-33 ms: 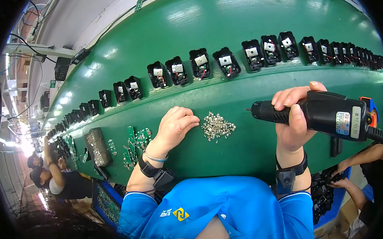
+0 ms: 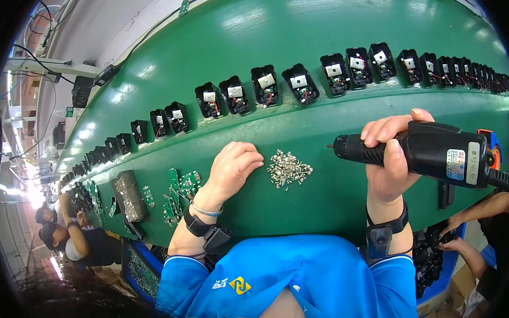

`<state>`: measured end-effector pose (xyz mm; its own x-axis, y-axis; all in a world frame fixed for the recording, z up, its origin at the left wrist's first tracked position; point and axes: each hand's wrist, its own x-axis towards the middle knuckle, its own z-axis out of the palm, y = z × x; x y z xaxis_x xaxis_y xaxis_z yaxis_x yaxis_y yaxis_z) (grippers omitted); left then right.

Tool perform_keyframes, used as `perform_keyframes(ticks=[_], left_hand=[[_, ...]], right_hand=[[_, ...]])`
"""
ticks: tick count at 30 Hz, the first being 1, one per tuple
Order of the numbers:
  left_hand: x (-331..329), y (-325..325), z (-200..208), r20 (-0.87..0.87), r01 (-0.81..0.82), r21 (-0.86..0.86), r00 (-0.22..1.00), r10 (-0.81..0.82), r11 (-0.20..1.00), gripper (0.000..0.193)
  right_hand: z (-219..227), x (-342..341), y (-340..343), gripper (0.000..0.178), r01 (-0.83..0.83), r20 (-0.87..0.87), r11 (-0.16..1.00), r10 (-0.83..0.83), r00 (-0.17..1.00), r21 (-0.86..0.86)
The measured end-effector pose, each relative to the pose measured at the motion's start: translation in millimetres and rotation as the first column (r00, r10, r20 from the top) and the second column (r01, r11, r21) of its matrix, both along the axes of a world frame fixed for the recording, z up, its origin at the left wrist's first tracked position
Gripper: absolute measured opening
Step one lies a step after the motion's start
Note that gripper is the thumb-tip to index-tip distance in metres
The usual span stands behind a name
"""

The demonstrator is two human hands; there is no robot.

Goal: The person picks up a screw from a pile, places it into a black housing, and drives it in using a power screwdriver, repeating this for several units.

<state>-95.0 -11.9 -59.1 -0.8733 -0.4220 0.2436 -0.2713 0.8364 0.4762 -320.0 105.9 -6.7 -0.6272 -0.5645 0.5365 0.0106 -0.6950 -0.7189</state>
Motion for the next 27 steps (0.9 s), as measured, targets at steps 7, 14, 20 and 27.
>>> perform_keyframes(ticks=[7,14,20,27], left_hand=[[-39.0,21.0,13.4,-0.165,0.136,0.986,0.854,0.494,0.093,0.011],[-60.3,27.2,4.7,-0.206,0.378,0.875,0.857,0.472,-0.303,0.014],[-63.8,29.6,6.0,-0.215,0.409,0.848,0.846,0.487,-0.337,0.015],[-66.5,31.1,9.1,-0.233,0.385,0.881,0.858,0.457,-0.274,0.018]], right_hand=[[34.6,-0.1,-4.2,0.043,-0.035,0.09,0.991,0.047,0.995,-0.13],[50.1,7.1,-12.0,0.046,-0.144,0.12,0.961,0.175,0.977,-0.235],[47.6,9.8,-16.0,0.048,-0.157,0.166,0.973,0.185,0.969,-0.172],[50.4,10.1,-13.9,0.049,-0.167,0.136,0.976,0.186,0.973,-0.141]])
